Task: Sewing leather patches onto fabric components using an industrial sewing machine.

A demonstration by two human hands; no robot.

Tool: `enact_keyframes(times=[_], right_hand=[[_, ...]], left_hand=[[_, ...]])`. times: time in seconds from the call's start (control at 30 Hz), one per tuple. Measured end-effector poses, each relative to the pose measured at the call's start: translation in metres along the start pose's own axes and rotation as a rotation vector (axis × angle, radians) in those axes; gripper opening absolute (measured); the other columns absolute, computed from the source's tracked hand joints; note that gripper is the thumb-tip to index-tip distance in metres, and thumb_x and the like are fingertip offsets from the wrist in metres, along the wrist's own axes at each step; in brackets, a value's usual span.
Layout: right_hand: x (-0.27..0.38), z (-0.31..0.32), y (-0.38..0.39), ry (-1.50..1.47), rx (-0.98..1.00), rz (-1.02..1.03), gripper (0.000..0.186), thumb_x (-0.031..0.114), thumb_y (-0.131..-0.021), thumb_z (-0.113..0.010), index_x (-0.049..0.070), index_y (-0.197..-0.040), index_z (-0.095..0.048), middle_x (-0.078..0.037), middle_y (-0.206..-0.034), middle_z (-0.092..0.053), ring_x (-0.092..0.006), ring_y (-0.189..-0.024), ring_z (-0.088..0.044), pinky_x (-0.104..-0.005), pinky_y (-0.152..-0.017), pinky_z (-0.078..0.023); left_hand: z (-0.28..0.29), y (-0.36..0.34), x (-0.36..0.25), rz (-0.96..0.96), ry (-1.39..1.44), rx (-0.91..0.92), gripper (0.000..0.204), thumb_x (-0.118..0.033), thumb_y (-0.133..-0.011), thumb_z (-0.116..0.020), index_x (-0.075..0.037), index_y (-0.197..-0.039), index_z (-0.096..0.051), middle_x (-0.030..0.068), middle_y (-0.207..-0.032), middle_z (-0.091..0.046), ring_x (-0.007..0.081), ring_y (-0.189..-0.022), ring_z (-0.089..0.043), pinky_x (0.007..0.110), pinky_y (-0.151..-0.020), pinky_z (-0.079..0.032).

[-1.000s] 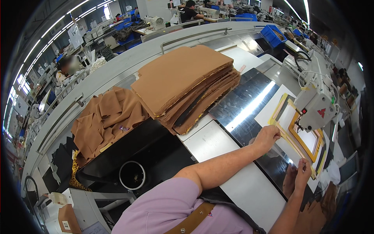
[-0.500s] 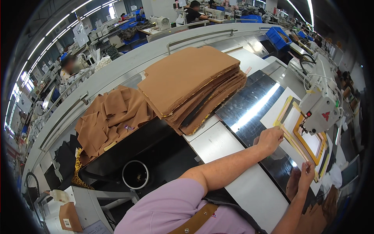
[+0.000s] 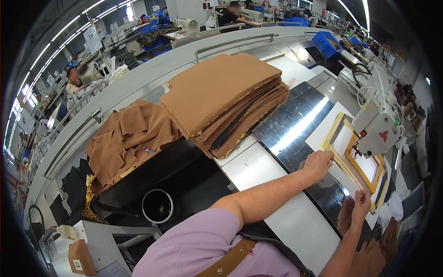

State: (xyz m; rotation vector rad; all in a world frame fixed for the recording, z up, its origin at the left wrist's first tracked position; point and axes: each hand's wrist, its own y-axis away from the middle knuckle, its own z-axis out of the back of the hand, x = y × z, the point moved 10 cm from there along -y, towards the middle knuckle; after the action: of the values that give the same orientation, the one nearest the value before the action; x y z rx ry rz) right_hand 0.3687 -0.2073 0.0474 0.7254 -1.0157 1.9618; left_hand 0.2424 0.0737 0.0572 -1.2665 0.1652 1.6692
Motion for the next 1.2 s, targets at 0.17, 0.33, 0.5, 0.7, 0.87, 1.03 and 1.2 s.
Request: enact_keyframes(times=[0.17, 0.33, 0.5, 0.7, 0.87, 1.03, 1.2], right_hand=[[0.004, 0.005, 0.003, 0.021, -0.006, -0.014, 0.012, 0.013, -0.097, -0.067, 0.002, -0.096, -0.062, 0.004, -0.080, -0.049, -0.0056, -0.071, -0.042, -0.0208, -0.064, -0.038], [0.008, 0.003, 0.003, -0.023, -0.032, -0.001, 0.013, 0.013, -0.097, -0.067, 0.002, -0.096, -0.063, 0.004, -0.080, -0.051, -0.0055, -0.071, -0.043, -0.0209, -0.064, -0.039], [0.010, 0.009, 0.004, -0.014, -0.024, -0.007, 0.013, 0.013, -0.097, -0.067, 0.001, -0.095, -0.063, 0.003, -0.079, -0.052, -0.0054, -0.070, -0.043, -0.0210, -0.064, -0.039], [0.003, -0.001, 0.001, 0.039, 0.001, 0.014, 0.010, 0.011, -0.096, -0.067, 0.003, -0.094, -0.063, 0.004, -0.078, -0.052, -0.0059, -0.070, -0.044, -0.0212, -0.064, -0.039], [0.013, 0.001, 0.007, -0.085, 0.030, -0.012, 0.011, 0.011, -0.097, -0.067, 0.002, -0.093, -0.062, 0.003, -0.079, -0.053, -0.0051, -0.071, -0.046, -0.0205, -0.065, -0.040], [0.011, 0.007, 0.005, -0.038, 0.005, -0.008, 0.012, 0.012, -0.097, -0.067, 0.002, -0.094, -0.062, 0.003, -0.080, -0.053, -0.0050, -0.072, -0.046, -0.0203, -0.065, -0.041], [0.007, 0.001, 0.003, -0.060, 0.009, -0.026, 0.012, 0.012, -0.098, -0.067, 0.001, -0.094, -0.062, 0.003, -0.080, -0.054, -0.0051, -0.072, -0.047, -0.0200, -0.066, -0.041]], left_hand=[[-0.002, 0.000, -0.004, 0.002, -0.030, 0.051, 0.011, -0.015, -0.086, -0.069, -0.005, -0.091, -0.070, 0.0142, -0.087, -0.072, 0.0342, -0.085, -0.070, 0.043, -0.077, -0.055], [0.001, 0.001, -0.003, -0.010, -0.020, 0.015, 0.010, -0.016, -0.086, -0.069, -0.006, -0.090, -0.072, 0.0143, -0.085, -0.072, 0.0339, -0.083, -0.070, 0.044, -0.076, -0.055], [0.000, 0.001, -0.010, -0.025, -0.012, 0.035, 0.011, -0.016, -0.086, -0.069, -0.006, -0.090, -0.072, 0.0140, -0.085, -0.072, 0.0341, -0.083, -0.070, 0.044, -0.075, -0.055], [0.001, 0.002, -0.006, -0.013, -0.017, 0.035, 0.009, -0.015, -0.084, -0.071, -0.007, -0.088, -0.071, 0.0129, -0.083, -0.072, 0.0335, -0.082, -0.070, 0.043, -0.075, -0.055], [0.000, 0.007, -0.003, 0.021, -0.041, 0.045, 0.008, -0.014, -0.083, -0.071, -0.007, -0.087, -0.071, 0.0123, -0.083, -0.072, 0.0329, -0.082, -0.069, 0.043, -0.075, -0.054], [-0.002, 0.002, -0.006, -0.002, -0.032, 0.047, 0.010, -0.016, -0.084, -0.070, -0.007, -0.089, -0.071, 0.0129, -0.084, -0.072, 0.0331, -0.083, -0.069, 0.043, -0.076, -0.055], [0.001, 0.001, -0.006, -0.017, -0.052, 0.047, 0.011, -0.016, -0.085, -0.069, -0.007, -0.090, -0.072, 0.0133, -0.085, -0.072, 0.0329, -0.084, -0.070, 0.043, -0.077, -0.055]])
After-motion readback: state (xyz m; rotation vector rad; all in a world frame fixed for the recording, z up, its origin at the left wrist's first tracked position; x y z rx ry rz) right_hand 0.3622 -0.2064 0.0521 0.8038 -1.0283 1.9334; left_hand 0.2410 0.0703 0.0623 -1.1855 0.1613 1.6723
